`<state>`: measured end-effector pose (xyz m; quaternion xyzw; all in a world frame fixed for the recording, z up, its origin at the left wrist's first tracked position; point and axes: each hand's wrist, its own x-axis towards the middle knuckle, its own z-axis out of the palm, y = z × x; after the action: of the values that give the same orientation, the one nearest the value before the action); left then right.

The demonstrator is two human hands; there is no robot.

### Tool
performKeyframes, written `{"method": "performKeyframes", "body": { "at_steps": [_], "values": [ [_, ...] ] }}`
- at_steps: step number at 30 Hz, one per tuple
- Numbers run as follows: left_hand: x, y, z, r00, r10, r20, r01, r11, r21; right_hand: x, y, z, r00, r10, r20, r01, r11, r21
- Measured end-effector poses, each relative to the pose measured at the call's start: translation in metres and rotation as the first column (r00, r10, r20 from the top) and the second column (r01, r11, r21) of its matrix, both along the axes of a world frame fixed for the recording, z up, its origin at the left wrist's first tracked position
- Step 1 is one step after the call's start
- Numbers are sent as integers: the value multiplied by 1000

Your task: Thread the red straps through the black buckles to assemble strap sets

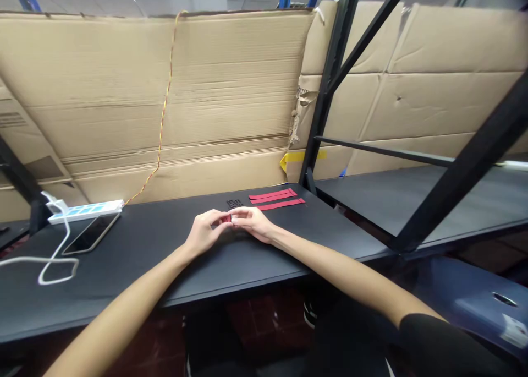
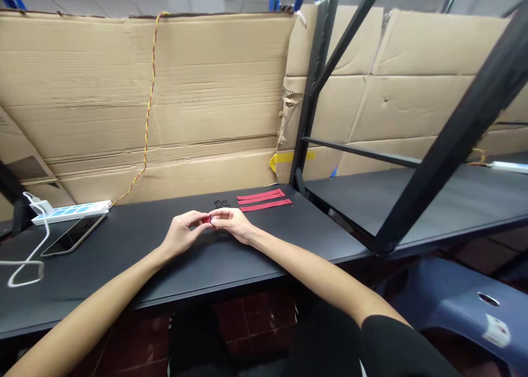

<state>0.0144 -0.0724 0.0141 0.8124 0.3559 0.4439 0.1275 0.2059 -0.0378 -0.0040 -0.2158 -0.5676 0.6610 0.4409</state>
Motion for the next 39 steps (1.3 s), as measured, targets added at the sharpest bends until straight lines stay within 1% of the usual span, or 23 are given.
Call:
{"method": "performKeyframes", "body": {
  "at_steps": [3, 9, 13, 16, 18, 20, 22, 25, 27, 29, 32, 34, 36, 39],
  "values": [
    [0, 0, 0, 999, 1, -50, -1, 1000, 5, 0, 0, 0, 1000, 9, 9, -9, 1000, 4],
    [0, 0, 0, 993, 3, -121, 3, 998, 56, -1, -1, 0, 1000, 2, 2, -2, 1000, 18],
    [1, 0, -2, 993, 1, -115, 8, 997, 81, -2, -1, 0, 1000, -14, -13, 15, 999, 43],
    [0, 1, -3, 994, 6, -112, 5, 995, 99, -2, -1, 0, 1000, 9, -3, -9, 999, 35],
    [0, 1, -3, 995, 19, -98, -10, 996, 89, -2, -2, 0, 1000, 25, 5, -25, 999, 23],
    [1, 0, -3, 998, 29, -54, -26, 998, 50, -2, -2, -1, 1000, 13, 3, -13, 1000, 3],
    [1, 0, -2, 1000, 14, -29, -14, 1000, -1, -2, -2, -1, 1000, -17, -9, 17, 1000, -25],
    [2, -1, -1, 999, -17, -50, 13, 998, -61, -1, 0, -1, 999, -34, -20, 33, 998, -49],
    [2, -2, 1, 999, -3, -48, -1, 997, -73, 0, 2, -1, 999, -36, -23, 34, 998, -48],
    [1, -2, 2, 999, 12, -46, -14, 998, -56, 0, 4, 1, 998, -49, -42, 47, 998, -39],
    [1, 0, 3, 1000, -19, -4, 19, 997, -76, 1, 4, 2, 996, -55, -75, 53, 998, -20],
    [0, 2, 4, 995, -46, 84, 58, 988, -142, 1, 4, 2, 996, -38, -74, 37, 999, -14],
    [-2, 3, 6, 986, -49, 161, 87, 968, -235, 1, 5, 2, 997, -31, -74, 30, 999, -10],
    [-3, 4, 10, 974, -64, 216, 143, 916, -376, 1, 5, 2, 995, -44, -86, 45, 999, 6]
  ]
}}
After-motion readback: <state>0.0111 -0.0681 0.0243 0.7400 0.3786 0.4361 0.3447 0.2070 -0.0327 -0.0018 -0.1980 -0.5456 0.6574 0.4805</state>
